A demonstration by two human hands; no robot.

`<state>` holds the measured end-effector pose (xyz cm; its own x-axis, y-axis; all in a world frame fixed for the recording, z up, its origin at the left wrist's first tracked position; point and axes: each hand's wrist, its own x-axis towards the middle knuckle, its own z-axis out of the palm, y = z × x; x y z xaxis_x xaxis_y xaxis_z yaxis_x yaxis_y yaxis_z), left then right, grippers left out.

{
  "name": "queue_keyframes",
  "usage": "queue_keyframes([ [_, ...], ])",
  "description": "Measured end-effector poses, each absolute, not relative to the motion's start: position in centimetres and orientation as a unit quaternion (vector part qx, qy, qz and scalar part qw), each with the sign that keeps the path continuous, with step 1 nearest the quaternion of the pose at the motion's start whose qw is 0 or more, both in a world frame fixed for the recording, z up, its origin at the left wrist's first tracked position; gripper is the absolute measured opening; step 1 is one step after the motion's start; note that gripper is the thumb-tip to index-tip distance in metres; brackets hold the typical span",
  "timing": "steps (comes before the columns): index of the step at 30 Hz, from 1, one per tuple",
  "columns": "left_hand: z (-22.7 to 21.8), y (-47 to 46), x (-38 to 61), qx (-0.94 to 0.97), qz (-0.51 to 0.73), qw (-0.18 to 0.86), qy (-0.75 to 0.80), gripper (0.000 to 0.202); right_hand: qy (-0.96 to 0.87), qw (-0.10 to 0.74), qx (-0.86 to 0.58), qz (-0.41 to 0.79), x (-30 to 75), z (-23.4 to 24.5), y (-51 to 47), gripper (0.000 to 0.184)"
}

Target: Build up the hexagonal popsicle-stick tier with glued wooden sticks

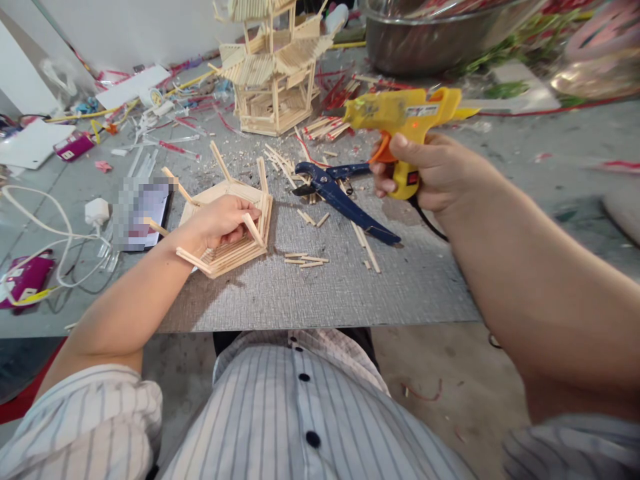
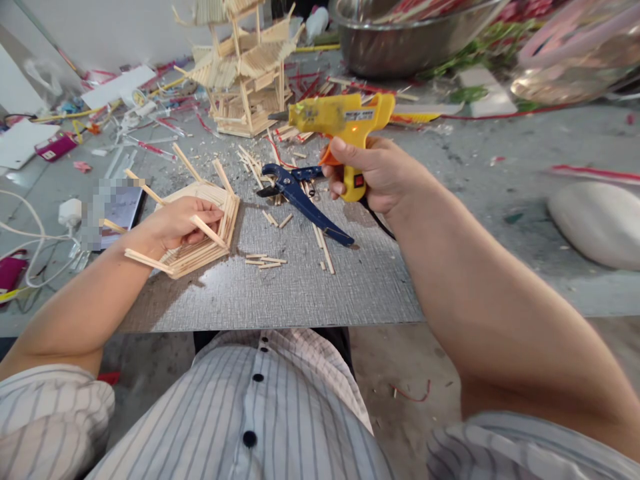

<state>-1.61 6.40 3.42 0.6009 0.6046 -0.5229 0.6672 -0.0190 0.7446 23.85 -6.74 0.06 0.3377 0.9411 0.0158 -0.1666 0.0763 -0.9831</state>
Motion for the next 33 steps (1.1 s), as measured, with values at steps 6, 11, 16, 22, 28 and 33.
queue_keyframes([
  [6,3.6,6.23,-1.55,0.713,-0.032,0.538,0.448,0.04,-0.376,0.631,-0.514,0.443,24.0,-0.06,-6.75,0.048],
  [11,3.54,6.24,-1.59,0.714,-0.033,0.537,0.449,0.04,-0.376,0.632,-0.517,0.438,23.82,0.05,-6.77,0.049],
  [16,3.5,6.33,-1.64,0.714,-0.029,0.538,0.447,0.039,-0.368,0.634,-0.518,0.441,23.62,0.29,-6.85,0.051],
  [22,3.36,6.45,-1.63,0.714,-0.031,0.544,0.44,0.039,-0.378,0.63,-0.515,0.441,23.83,0.17,-6.82,0.047],
  [28,3.45,6.36,-1.61,0.712,-0.031,0.539,0.448,0.04,-0.371,0.63,-0.516,0.447,23.89,0.07,-6.79,0.052],
  [33,3.46,6.32,-1.51,0.709,-0.03,0.541,0.452,0.039,-0.363,0.632,-0.518,0.447,23.64,0.24,-6.82,0.052],
])
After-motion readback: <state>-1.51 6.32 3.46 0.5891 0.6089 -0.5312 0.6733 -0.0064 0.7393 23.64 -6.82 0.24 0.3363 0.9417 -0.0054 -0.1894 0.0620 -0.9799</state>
